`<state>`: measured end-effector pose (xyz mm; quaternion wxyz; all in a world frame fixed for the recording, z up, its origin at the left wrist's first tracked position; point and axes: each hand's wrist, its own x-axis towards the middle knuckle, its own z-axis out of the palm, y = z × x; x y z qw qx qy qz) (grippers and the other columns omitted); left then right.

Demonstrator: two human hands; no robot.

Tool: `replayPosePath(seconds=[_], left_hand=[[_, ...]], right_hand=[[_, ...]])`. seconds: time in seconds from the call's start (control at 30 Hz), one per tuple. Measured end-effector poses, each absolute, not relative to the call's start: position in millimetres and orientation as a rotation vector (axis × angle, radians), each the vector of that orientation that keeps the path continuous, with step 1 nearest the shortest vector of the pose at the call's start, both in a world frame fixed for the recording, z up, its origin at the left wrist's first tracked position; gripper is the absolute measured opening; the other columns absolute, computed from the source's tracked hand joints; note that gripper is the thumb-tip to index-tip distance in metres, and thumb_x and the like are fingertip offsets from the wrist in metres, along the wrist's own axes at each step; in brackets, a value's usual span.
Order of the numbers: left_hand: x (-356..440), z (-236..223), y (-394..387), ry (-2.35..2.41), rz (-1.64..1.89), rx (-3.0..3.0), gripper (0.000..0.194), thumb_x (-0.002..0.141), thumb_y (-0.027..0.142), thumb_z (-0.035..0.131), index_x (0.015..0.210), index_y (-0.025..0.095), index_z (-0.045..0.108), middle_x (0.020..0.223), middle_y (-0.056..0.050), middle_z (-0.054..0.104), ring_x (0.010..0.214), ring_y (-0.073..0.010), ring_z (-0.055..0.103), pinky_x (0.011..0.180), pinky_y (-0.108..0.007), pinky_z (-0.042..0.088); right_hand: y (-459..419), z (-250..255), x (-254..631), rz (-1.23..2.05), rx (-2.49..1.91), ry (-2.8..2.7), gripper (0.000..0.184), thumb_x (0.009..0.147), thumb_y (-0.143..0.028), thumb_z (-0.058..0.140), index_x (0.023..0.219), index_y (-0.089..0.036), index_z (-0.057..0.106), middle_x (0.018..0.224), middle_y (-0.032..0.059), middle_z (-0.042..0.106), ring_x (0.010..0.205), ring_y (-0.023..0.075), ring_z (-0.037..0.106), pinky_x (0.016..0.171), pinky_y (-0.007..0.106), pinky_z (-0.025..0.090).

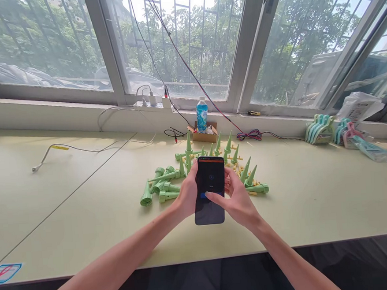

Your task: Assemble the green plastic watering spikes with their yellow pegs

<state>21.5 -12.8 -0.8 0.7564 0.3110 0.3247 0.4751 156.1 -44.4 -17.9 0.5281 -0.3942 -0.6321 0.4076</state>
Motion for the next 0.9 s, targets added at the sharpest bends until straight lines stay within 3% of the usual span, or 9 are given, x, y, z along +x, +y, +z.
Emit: replayPosePath(seconds=[0.3, 0.63, 0.9], left_hand=[[21.0, -2.2, -12.6, 0.676, 1.027, 0.696, 0.066, 0.087, 0.065, 0.042, 0.109, 0.009, 0.068, 0.092, -0.015, 0.072, 0.081, -0.0274, 0.068, 0.073, -0.037, 0.053], [20.6, 0.2, -15.0, 0.672, 0.997, 0.660, 0.061, 0.087, 0.063, 0.045, 0.115, 0.013, 0.067, 0.088, -0.013, 0.072, 0.070, -0.0251, 0.068, 0.059, -0.032, 0.051], [20.7, 3.5, -17.8, 0.671, 1.006, 0.647, 0.060, 0.087, 0.063, 0.045, 0.114, 0.014, 0.066, 0.088, -0.012, 0.072, 0.072, -0.0253, 0.068, 0.059, -0.032, 0.051]], right_hand=[[-45.8, -16.4, 156.7, 1.006, -0.915, -1.502, 0.054, 0.076, -0.032, 0.073, 0.122, -0.025, 0.047, 0.115, 0.0053, 0.064, 0.105, 0.0201, 0.063, 0.093, 0.034, 0.051], [-34.7, -4.9, 155.6, 1.021, -0.908, -1.387, 0.032, 0.081, -0.040, 0.067, 0.105, -0.020, 0.059, 0.104, 0.0057, 0.069, 0.098, 0.0204, 0.065, 0.088, 0.033, 0.052], [-27.3, 2.0, 148.8, 0.994, -0.923, -1.260, 0.032, 0.080, -0.046, 0.067, 0.092, -0.016, 0.065, 0.093, 0.0061, 0.072, 0.089, 0.0208, 0.068, 0.078, 0.031, 0.055]])
